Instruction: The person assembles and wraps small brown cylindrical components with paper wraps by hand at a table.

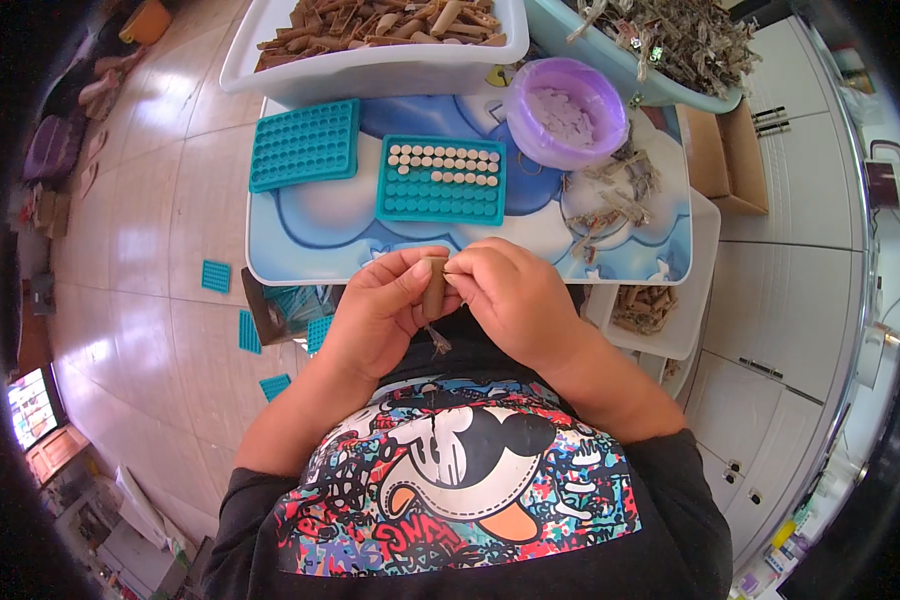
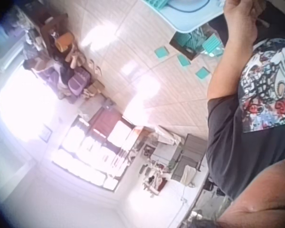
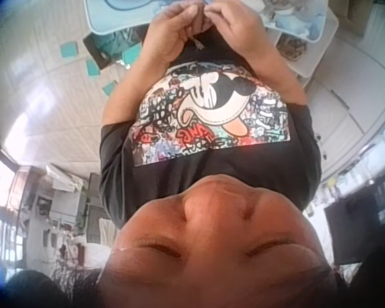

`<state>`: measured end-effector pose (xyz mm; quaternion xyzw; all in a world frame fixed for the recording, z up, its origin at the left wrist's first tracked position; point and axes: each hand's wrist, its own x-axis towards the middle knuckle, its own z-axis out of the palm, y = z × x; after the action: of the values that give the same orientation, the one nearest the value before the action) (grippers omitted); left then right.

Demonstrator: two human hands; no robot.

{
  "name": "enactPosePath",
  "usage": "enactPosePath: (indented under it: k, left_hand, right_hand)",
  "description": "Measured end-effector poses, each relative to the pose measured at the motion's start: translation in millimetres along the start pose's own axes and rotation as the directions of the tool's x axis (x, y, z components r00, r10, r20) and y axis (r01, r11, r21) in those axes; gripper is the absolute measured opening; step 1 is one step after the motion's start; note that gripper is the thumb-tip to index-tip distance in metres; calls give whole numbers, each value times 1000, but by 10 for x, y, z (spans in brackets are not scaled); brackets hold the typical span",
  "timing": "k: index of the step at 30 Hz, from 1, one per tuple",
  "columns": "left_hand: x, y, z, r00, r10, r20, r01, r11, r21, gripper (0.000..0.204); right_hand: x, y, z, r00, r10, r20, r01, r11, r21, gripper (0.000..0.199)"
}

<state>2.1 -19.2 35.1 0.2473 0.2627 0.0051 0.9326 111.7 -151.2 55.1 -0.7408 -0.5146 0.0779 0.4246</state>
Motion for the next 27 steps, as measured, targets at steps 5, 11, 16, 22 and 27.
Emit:
enactPosePath:
  k: [5, 11, 16, 22, 27]
  left_hand:
    - [-4, 16, -1, 1000, -23, 2, 23, 999, -31, 25]
    - [-2, 16, 6, 1000, -31, 3, 31, 999, -16, 24]
    - [11, 6, -18, 1000, -15, 13, 14, 999, 51, 23]
    - [-12, 20, 17, 1000, -8, -24, 9, 999, 38, 25]
    - [-8, 8, -20, 1000, -10, 7, 10, 1000, 23, 26]
  right_hand:
    - [-9, 2, -21, 1000, -27, -10, 26, 999, -21, 15]
    - [17, 4, 9, 994, -109, -21, 107, 990, -94, 15]
    - [20, 21, 31, 993, -115, -22, 112, 985, -128, 15]
    - [15, 49, 38, 998, -35, -45, 35, 999, -6, 14]
    - [10, 43, 76, 995, -91, -44, 89, 994, -58, 13]
